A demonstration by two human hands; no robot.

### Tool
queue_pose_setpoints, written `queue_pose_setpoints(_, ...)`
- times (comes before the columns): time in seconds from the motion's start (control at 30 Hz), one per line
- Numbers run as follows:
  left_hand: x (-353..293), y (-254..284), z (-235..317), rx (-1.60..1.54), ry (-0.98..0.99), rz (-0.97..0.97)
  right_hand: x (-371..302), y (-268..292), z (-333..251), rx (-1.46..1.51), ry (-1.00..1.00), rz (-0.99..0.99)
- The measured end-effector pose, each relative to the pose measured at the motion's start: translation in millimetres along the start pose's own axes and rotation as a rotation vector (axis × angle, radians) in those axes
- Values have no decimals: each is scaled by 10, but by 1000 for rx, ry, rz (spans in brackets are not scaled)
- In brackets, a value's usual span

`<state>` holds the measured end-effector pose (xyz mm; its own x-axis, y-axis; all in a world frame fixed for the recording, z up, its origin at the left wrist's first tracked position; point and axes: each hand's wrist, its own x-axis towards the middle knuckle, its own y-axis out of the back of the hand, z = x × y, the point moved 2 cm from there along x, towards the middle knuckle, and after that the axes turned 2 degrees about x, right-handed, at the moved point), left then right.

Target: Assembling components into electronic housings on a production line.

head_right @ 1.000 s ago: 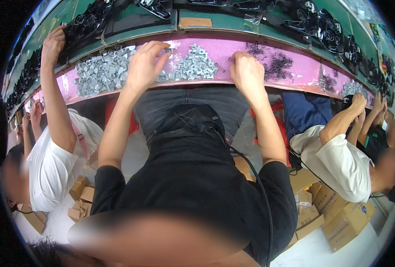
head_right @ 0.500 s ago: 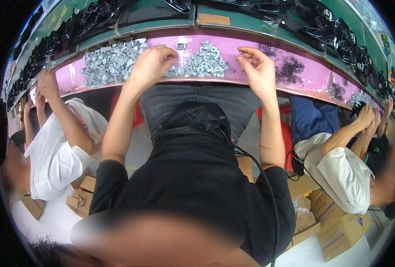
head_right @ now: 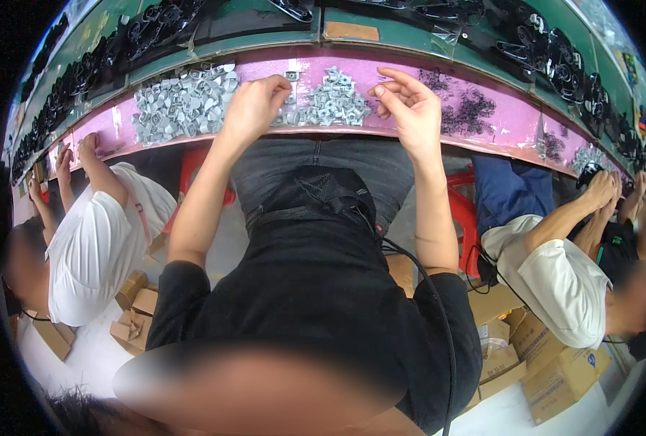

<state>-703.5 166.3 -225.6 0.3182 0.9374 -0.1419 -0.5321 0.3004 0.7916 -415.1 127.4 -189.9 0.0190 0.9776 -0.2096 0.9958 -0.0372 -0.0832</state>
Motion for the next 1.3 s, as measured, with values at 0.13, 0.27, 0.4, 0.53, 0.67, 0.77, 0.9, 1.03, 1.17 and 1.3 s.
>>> queue_pose_setpoints(0.13,-75,26,-79,59,-54,142,26,-72,28,32,2,-16)
queue_pose_setpoints(0.27,-168,164,-35,120,-146,243,43,-113,32,96,4,-21)
queue_pose_setpoints(0.4,-118,152,14,217,-167,142,72,-137,57,129,4,-24)
queue_pose_setpoints(0.53,-5,62,164,325,-92,61,69,-231,73,154,7,-28)
queue_pose_setpoints(0.67,173,8,44,352,-70,-75,66,-328,55,231,-43,-34)
queue_pose_setpoints(0.77,162,42,76,378,-115,-121,67,-390,60,299,-80,-45)
queue_pose_setpoints(0.9,39,169,117,220,-109,-35,92,-460,65,419,-116,-64)
queue_pose_setpoints(1.03,-224,346,271,-376,8,7,137,-590,124,505,-131,-72)
queue_pose_setpoints(1.17,-348,298,305,-1001,38,153,168,-766,112,452,-121,-95)
queue_pose_setpoints(1.3,-282,292,315,-892,-89,271,192,-880,103,438,-101,-100)
